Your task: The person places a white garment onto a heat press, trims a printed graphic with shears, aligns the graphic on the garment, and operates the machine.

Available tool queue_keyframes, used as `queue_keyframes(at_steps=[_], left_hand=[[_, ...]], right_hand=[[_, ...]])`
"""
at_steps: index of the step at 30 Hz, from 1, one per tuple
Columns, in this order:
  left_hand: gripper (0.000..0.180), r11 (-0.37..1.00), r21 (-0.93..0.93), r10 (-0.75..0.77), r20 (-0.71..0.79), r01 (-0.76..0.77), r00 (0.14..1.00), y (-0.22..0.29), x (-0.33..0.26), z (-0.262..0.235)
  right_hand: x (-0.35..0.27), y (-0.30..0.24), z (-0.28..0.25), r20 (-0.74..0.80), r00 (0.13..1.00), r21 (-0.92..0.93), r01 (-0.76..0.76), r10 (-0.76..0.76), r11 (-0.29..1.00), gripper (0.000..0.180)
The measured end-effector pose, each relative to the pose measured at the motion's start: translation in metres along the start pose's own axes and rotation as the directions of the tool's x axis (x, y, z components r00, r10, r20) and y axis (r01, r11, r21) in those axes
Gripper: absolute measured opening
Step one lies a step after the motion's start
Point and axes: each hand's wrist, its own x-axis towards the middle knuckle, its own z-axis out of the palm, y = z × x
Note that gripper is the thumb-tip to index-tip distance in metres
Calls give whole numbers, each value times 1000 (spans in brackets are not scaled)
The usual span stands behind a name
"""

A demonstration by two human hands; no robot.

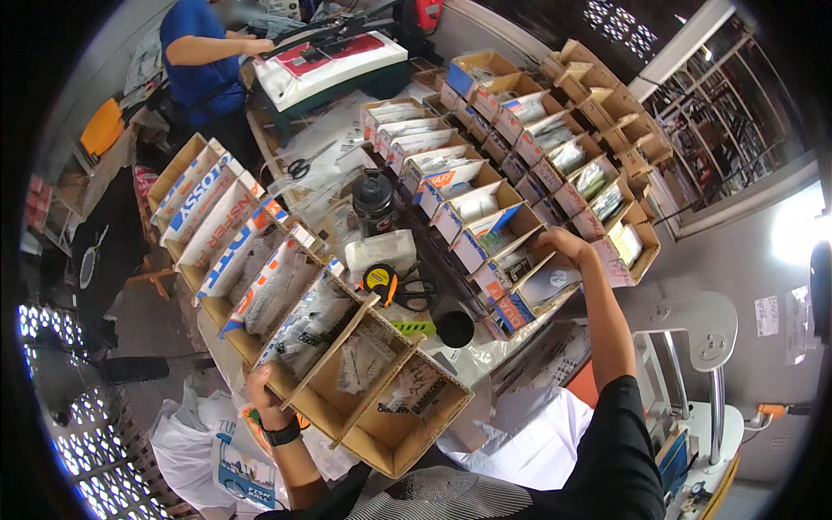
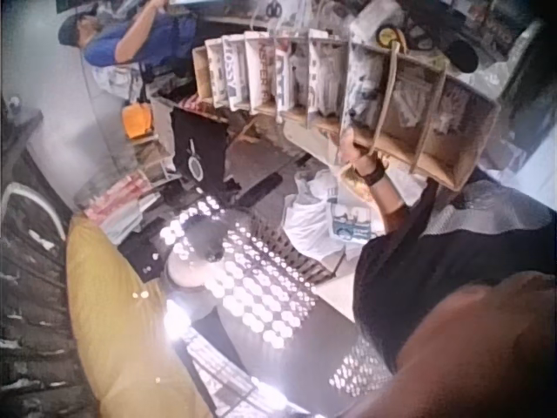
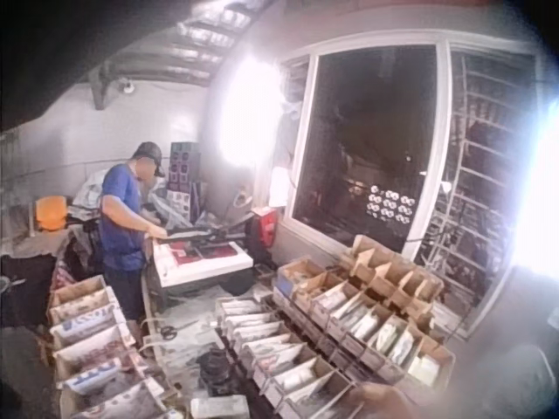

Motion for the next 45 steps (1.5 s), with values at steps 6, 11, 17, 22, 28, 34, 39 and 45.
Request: queue_keyframes(at_steps=[6, 11, 17, 22, 28, 34, 39, 45], left_hand=[[69, 998, 70, -10, 32, 7, 999, -6, 2, -18], [64, 995, 50, 83, -47, -81, 995, 7, -17, 39], [79, 990, 136, 19, 31, -23, 999, -1, -7, 0], [82, 995, 88, 23, 151, -36, 988, 6, -10, 32], [86, 987, 143, 22, 323, -72, 946, -7, -37, 65], [81, 968, 231, -33, 490, -94, 871, -31, -74, 148], [74, 978, 197, -57, 573, -70, 818, -101, -95, 208], [77, 959, 277, -100, 512, -53, 853, -181, -79, 243]], right_hand=[[-7, -51, 47, -233, 966, 30, -113, 117, 993, 36], [-17, -16, 43, -313, 948, 36, -56, 65, 998, 33], [-67, -49, 36, -345, 938, 107, 9, 28, 994, 30], [-104, -42, 28, -356, 933, 306, 59, 57, 950, 21], [-185, -51, 10, -478, 860, 451, 66, 178, 890, 30], [-275, -78, 0, -587, 788, 510, 182, 186, 841, 39], [-349, -66, -2, -702, 650, 507, 169, 291, 845, 40], [-396, -35, 22, -760, 574, 473, 168, 305, 865, 40]])
